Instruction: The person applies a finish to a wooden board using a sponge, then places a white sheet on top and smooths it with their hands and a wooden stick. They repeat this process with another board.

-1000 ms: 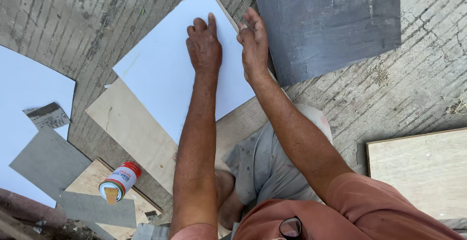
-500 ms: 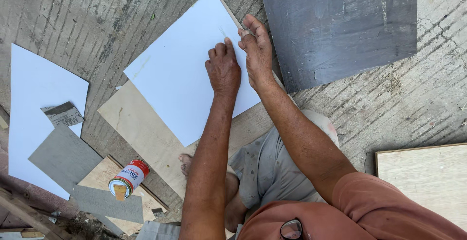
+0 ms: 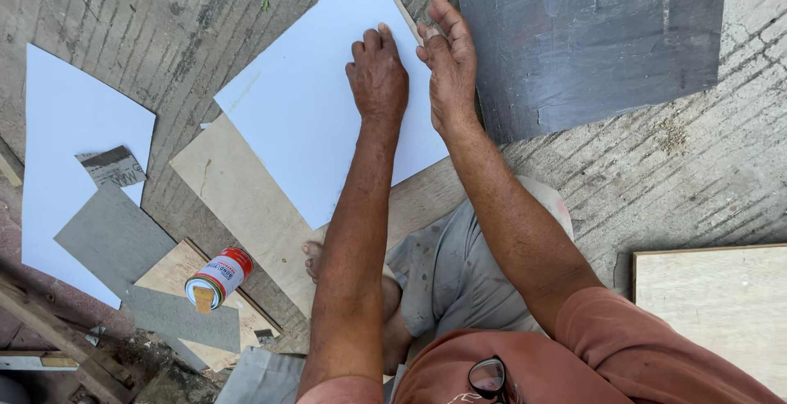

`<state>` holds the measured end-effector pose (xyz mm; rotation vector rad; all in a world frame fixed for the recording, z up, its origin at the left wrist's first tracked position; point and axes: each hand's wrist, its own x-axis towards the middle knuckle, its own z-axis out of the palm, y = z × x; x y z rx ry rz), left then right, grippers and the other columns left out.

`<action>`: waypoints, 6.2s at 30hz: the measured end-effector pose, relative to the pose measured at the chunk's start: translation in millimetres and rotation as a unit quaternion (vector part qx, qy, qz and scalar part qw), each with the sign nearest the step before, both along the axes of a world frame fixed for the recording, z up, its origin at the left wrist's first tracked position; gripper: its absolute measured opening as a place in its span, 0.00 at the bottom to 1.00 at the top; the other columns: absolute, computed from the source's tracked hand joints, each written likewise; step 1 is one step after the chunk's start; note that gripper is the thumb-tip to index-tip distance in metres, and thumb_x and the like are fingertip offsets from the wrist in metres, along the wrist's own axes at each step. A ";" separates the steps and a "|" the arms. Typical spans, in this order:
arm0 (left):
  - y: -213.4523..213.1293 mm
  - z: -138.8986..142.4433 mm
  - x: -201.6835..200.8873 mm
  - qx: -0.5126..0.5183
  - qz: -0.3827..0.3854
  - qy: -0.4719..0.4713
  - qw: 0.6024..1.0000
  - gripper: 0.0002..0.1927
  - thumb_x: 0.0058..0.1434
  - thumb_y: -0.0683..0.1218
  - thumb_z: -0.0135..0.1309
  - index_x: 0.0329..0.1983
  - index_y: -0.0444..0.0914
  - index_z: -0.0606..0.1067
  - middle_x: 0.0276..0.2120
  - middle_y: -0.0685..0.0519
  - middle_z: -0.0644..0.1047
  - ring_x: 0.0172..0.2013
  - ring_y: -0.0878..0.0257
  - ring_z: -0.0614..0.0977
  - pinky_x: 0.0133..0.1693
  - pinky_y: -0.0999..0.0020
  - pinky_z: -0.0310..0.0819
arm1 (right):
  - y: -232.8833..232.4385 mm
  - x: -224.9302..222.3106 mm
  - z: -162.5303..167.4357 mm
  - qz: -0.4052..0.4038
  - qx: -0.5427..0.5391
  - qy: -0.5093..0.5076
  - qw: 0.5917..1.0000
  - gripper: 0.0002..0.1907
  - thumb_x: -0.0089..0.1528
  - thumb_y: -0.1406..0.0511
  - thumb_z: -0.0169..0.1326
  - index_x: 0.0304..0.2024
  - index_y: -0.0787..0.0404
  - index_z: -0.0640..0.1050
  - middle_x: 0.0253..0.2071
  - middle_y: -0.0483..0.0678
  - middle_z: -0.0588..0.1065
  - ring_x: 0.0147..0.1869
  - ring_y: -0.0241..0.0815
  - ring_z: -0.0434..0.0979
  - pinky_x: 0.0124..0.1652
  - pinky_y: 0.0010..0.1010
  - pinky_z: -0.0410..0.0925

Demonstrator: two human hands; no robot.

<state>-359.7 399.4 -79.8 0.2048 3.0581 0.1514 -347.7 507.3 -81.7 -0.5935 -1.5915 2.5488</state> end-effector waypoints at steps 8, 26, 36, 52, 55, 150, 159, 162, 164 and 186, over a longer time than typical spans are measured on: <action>-8.3 1.0 -14.0 -0.009 -0.011 -0.016 1.000 0.22 0.66 0.39 0.49 0.65 0.34 0.71 0.43 0.51 0.74 0.41 0.58 0.75 0.35 0.58 0.74 | 0.7 2.0 1.2 -0.010 -0.001 0.005 1.000 0.29 0.72 0.60 0.47 0.73 0.59 0.60 0.73 0.57 0.61 0.74 0.49 0.67 0.66 0.41 0.69; -187.2 -3.7 10.1 0.002 0.222 0.008 0.975 0.30 0.73 0.53 0.47 0.70 0.28 0.62 0.73 0.40 0.57 0.71 0.42 0.59 0.69 0.52 0.57 | -42.3 9.6 26.8 0.172 0.055 0.005 0.983 0.22 0.71 0.65 0.48 0.68 0.61 0.67 0.64 0.52 0.72 0.67 0.43 0.74 0.63 0.38 0.70; -196.6 -0.9 3.8 0.033 0.197 0.005 0.980 0.34 0.72 0.54 0.48 0.71 0.27 0.61 0.73 0.36 0.54 0.74 0.44 0.56 0.71 0.54 0.56 | -51.3 13.3 42.8 0.219 0.068 -0.060 0.972 0.21 0.71 0.66 0.46 0.66 0.61 0.68 0.61 0.50 0.73 0.65 0.42 0.74 0.61 0.35 0.70; -187.8 -4.1 25.2 0.030 0.237 0.016 0.971 0.34 0.74 0.56 0.48 0.74 0.31 0.57 0.76 0.41 0.52 0.75 0.49 0.52 0.70 0.46 0.56 | -61.1 12.7 37.0 0.241 0.144 -0.053 0.958 0.21 0.70 0.66 0.48 0.66 0.61 0.69 0.63 0.51 0.72 0.69 0.43 0.70 0.66 0.35 0.67; -132.3 -14.8 59.1 0.064 0.151 -0.037 0.986 0.36 0.71 0.59 0.46 0.75 0.36 0.57 0.77 0.43 0.49 0.76 0.49 0.48 0.70 0.38 0.51 | -60.6 11.5 29.8 0.231 0.303 -0.008 0.924 0.20 0.71 0.67 0.50 0.65 0.61 0.70 0.64 0.52 0.70 0.70 0.46 0.69 0.64 0.37 0.67; -122.7 -29.7 145.3 0.084 0.156 -0.030 0.984 0.37 0.72 0.62 0.41 0.76 0.38 0.57 0.78 0.48 0.49 0.77 0.51 0.46 0.69 0.38 0.49 | -32.0 -21.2 16.4 0.399 0.664 0.150 0.614 0.44 0.65 0.50 0.61 0.77 0.50 0.55 0.79 0.63 0.44 0.78 0.65 0.54 0.72 0.47 0.59; -123.6 -28.2 141.0 0.081 0.156 -0.025 0.984 0.37 0.71 0.62 0.43 0.76 0.37 0.58 0.78 0.46 0.50 0.77 0.50 0.47 0.68 0.39 0.50 | -32.4 -30.6 13.9 0.401 0.658 0.175 0.613 0.44 0.65 0.48 0.62 0.77 0.48 0.56 0.78 0.62 0.44 0.80 0.63 0.50 0.74 0.49 0.55; -122.3 -27.6 140.2 0.081 0.150 -0.023 0.985 0.36 0.71 0.61 0.44 0.76 0.37 0.58 0.78 0.47 0.50 0.77 0.50 0.47 0.69 0.38 0.50 | -34.4 -27.8 14.0 0.400 0.651 0.172 0.622 0.45 0.63 0.48 0.62 0.76 0.48 0.56 0.78 0.61 0.44 0.80 0.64 0.48 0.74 0.49 0.51; -121.0 -26.9 140.0 0.085 0.143 -0.028 0.986 0.37 0.71 0.61 0.44 0.76 0.37 0.58 0.78 0.46 0.49 0.77 0.49 0.46 0.68 0.38 0.49 | -32.1 -19.6 12.2 0.417 0.650 0.163 0.613 0.45 0.61 0.47 0.63 0.74 0.48 0.57 0.78 0.60 0.45 0.80 0.64 0.47 0.74 0.50 0.50; -201.2 9.0 45.8 0.088 0.237 -0.036 0.967 0.48 0.70 0.69 0.45 0.79 0.35 0.47 0.79 0.45 0.42 0.77 0.50 0.40 0.72 0.42 0.45 | -29.6 7.2 1.0 0.369 0.670 0.199 0.613 0.41 0.67 0.44 0.54 0.76 0.52 0.58 0.80 0.61 0.42 0.84 0.61 0.39 0.78 0.55 0.40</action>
